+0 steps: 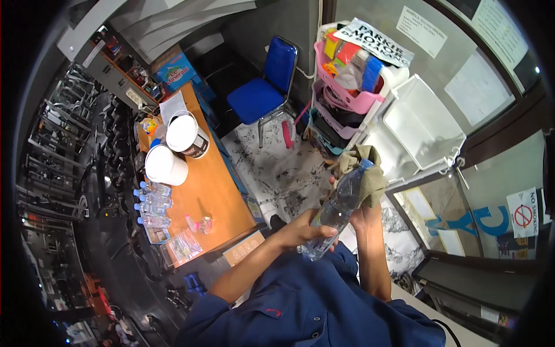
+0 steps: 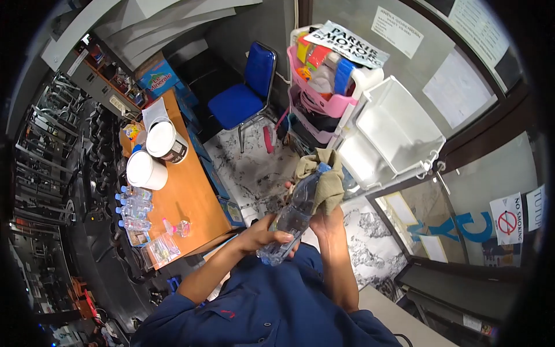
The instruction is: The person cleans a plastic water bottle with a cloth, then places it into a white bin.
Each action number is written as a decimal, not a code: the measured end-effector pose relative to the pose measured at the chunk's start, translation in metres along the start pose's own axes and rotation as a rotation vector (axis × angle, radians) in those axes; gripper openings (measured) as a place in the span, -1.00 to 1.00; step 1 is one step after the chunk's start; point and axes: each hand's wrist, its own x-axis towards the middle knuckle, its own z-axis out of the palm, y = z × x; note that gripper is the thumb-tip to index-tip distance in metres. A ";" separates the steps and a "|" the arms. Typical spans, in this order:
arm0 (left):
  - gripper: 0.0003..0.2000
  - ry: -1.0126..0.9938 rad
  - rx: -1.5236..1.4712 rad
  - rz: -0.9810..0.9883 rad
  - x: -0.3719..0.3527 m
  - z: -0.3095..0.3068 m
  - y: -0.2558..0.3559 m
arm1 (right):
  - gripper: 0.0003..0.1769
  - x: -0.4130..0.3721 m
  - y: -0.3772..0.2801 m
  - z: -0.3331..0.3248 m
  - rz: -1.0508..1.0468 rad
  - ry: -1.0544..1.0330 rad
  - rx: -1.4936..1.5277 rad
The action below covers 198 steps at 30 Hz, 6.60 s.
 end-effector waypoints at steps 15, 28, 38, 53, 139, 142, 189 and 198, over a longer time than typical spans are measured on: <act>-0.30 0.645 1.094 0.266 0.028 0.009 0.003 | -0.50 -0.078 0.046 -0.008 -0.254 0.216 -0.955; -0.49 0.073 -0.223 -0.082 0.008 0.011 0.001 | -0.43 -0.037 0.016 -0.038 -0.020 0.280 -0.087; -0.33 -0.343 -0.637 0.005 0.011 0.019 -0.020 | -0.32 -0.035 0.003 -0.002 -0.030 0.102 0.046; -0.32 -0.200 -0.750 -0.088 0.008 0.020 -0.028 | -0.15 -0.027 0.034 -0.034 -0.133 0.024 -0.150; -0.45 0.592 -0.080 0.349 -0.015 0.003 0.013 | -0.19 -0.061 0.076 0.052 -0.592 -0.006 -1.326; -0.29 0.486 -0.342 0.314 -0.022 0.018 0.025 | -0.24 -0.070 0.062 0.060 -0.732 -0.197 -1.524; -0.38 0.123 -0.879 0.259 -0.004 -0.009 -0.003 | 0.01 -0.059 0.031 0.059 -0.669 -0.227 -1.586; -0.37 0.342 -0.628 0.510 0.010 -0.016 -0.008 | -0.54 -0.020 0.052 0.060 -0.543 0.063 -1.182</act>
